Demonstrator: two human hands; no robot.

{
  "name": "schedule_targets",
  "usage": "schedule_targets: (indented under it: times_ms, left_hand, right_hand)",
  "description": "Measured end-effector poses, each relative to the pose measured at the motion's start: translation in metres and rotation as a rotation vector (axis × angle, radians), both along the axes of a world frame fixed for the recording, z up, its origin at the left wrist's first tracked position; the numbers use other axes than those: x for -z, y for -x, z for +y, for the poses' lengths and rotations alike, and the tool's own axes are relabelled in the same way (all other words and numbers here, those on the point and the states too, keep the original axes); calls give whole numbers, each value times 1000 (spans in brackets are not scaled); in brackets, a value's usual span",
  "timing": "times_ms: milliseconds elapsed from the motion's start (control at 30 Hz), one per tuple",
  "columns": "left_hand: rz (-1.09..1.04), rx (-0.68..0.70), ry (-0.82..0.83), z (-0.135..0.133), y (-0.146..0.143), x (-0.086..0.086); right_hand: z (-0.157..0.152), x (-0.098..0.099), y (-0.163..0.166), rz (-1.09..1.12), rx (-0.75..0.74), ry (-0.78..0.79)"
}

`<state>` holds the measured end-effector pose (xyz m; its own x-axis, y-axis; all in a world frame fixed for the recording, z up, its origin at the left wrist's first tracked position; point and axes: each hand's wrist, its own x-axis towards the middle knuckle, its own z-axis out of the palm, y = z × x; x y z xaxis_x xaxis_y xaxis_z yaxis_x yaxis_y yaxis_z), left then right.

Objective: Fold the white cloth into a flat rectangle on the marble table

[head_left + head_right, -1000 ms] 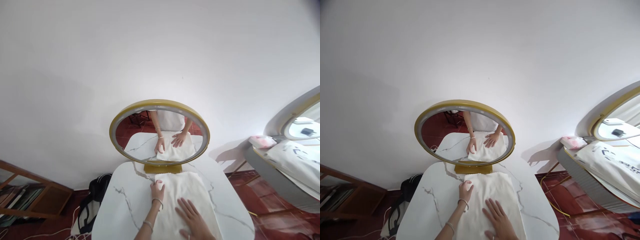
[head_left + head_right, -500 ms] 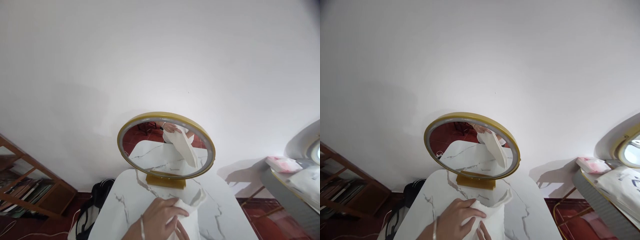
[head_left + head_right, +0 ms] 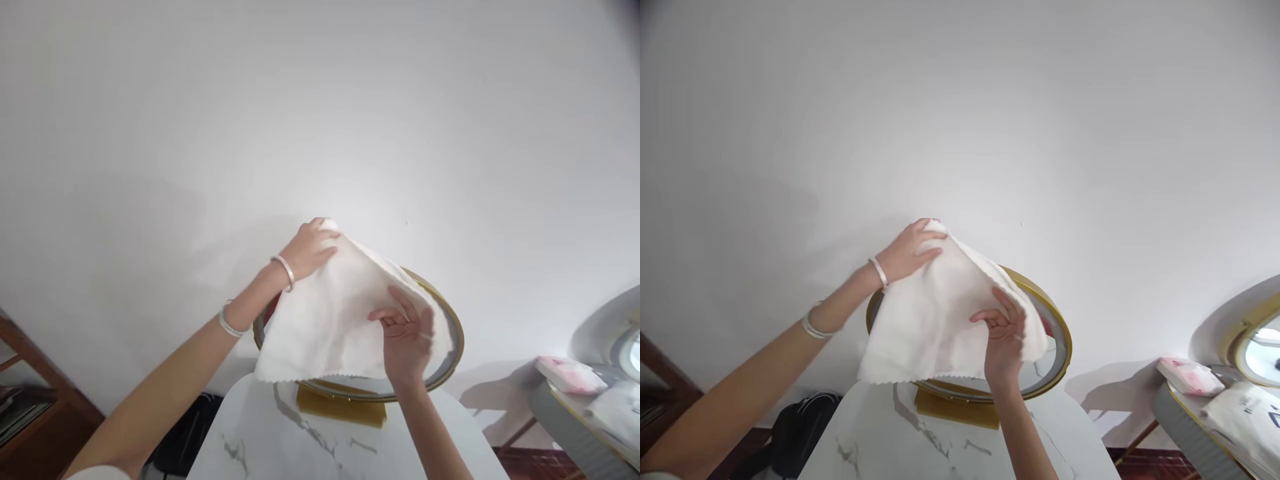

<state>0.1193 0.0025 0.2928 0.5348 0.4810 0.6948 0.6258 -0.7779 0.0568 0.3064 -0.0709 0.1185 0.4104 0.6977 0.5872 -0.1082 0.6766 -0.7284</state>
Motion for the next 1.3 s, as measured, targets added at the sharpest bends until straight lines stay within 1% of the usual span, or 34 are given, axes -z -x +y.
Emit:
schedule_targets:
  times_ms: [33, 100, 133, 200, 300, 400, 500, 567, 633, 700, 767, 833, 900, 1000, 1067, 1100, 1133, 1200, 1300]
  left_hand:
    - [-7, -39, -48, 5, -6, 8]
    - [-24, -65, -139, 5, -16, 26]
    - [-15, -49, -150, 2, -21, 33]
    - [36, -4, -107, -4, -28, 42]
    - [73, 13, -42, -6, -31, 45]
    - [12, 34, -125, -1, -32, 47]
    - [-38, 63, -216, 3, -31, 50]
    - [27, 77, -238, 2, -32, 48]
    - [148, 95, -222, -1, -35, 43]
    - [243, 98, -159, -3, -41, 34]
    - [287, 80, -85, -4, -48, 27]
    - [300, 77, -56, -3, -53, 23]
    - [280, 91, -96, 0, -52, 26]
    - [178, 129, -249, 6, -39, 39]
    - [62, 178, -352, 11, -26, 50]
    - [-4, 203, -385, 14, -19, 56]
    - [-70, 223, -403, 16, -12, 61]
    - [-199, 238, -391, 21, 5, 72]
    - [-361, 194, -318, 24, 32, 93]
  right_hand:
    - [2, -10, 0, 137, -27, -2]
    - [1, -21, 0, 331, -30, -27]
    - [-1, -23, 0, 364, -5, -46]
    - [-7, -26, -1, 340, 31, -57]
    - [-11, -38, -2, 183, 21, -36]
    - [-8, -55, -4, 11, 83, -100]
    - [-3, -62, -3, -62, 159, -181]
    - [-2, -62, -2, -143, 282, -199]
    - [-2, -63, 0, -317, 482, -169]
    - [-4, -67, 2, -516, 644, -104]
    - [-5, -71, 3, -622, 737, -65]
    - [-4, -69, 5, -620, 812, -85]
    - [1, -57, 5, -618, 912, -142]
    - [14, -28, 3, -724, 1062, -187]
    - [24, -12, 1, -825, 1112, -184]
    - [29, -8, 1, -866, 1122, -188]
    - [33, -7, 2, -907, 1124, -199]
    - [39, -10, 8, -988, 1112, -227]
    - [48, -19, 27, -1088, 1052, -272]
